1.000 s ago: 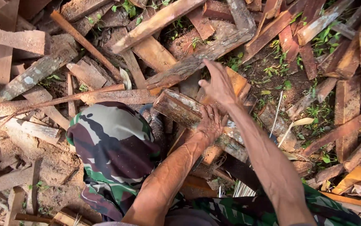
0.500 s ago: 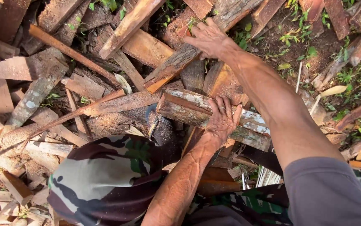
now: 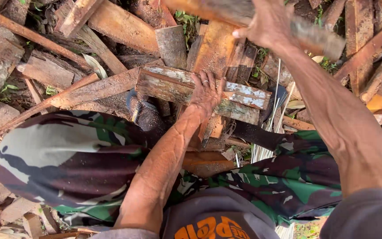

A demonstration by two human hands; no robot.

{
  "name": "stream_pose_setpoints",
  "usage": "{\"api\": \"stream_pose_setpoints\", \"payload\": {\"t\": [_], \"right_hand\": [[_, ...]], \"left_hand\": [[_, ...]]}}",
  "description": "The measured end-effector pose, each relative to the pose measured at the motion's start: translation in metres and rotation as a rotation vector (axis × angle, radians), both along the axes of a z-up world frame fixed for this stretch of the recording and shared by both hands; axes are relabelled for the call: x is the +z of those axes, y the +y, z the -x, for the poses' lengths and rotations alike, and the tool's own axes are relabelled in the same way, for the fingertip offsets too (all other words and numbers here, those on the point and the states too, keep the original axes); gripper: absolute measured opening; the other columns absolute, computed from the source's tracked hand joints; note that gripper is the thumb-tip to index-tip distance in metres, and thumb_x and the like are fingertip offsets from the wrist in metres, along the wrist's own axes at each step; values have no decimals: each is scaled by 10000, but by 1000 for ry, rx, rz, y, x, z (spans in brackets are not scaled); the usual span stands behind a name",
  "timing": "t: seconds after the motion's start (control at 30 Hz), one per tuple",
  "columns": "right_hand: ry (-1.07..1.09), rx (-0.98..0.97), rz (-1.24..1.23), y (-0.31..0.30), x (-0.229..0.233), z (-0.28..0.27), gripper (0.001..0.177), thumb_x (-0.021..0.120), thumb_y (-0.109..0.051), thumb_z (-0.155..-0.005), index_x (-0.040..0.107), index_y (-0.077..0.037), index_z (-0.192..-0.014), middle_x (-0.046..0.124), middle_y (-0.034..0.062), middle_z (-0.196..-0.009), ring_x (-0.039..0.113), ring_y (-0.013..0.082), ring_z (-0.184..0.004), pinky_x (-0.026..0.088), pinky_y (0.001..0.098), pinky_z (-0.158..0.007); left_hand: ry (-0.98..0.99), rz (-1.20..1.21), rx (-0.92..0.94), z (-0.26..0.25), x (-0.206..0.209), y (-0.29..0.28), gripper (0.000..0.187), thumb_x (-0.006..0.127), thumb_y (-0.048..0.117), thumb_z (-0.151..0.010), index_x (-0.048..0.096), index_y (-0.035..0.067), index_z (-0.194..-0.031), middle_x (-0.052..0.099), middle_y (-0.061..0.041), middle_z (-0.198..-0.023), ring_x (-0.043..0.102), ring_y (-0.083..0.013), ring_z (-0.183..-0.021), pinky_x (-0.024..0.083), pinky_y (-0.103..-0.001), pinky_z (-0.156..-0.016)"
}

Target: Splitting wood pieces with a machete and tying them into bundles using a flexible strip

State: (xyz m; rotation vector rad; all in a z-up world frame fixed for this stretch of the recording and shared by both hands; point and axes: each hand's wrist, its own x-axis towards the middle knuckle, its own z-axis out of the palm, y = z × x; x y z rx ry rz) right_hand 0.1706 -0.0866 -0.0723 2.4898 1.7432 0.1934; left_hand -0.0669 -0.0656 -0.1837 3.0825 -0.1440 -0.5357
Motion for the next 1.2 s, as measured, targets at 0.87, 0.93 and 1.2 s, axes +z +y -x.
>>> {"api": "stream_pose_setpoints", "payload": {"t": [0.87,0.93,1.2], "right_hand": [[500,-403,-587,-24,-3,74,507,766,-99,-897,573,-5,-1357,570,197,-1358,609,327,-1180,552,500,-979],[447,-227,-355,-28,-34,37,626,713,-343,-904,533,0,-1396,534,223,-1278,533,315,-1050,501,487,-825],[199,19,267,-34,-73,-1,1098,851,-563,-700,357,-64,-1544,484,150,-978,511,352,-924,308,651,-1055]], "left_hand": [[-341,58,23,33,5,-2,1043,740,393,-670,334,-147,-1465,390,-348,-1508,387,-451,-1401,343,-497,-1138],[-321,60,39,31,1,4,1018,729,399,-720,318,-136,-1482,382,-337,-1521,381,-443,-1415,336,-491,-1146],[-266,113,32,33,6,-2,954,649,429,-814,287,-126,-1501,357,-344,-1532,362,-457,-1423,304,-507,-1158]]}}
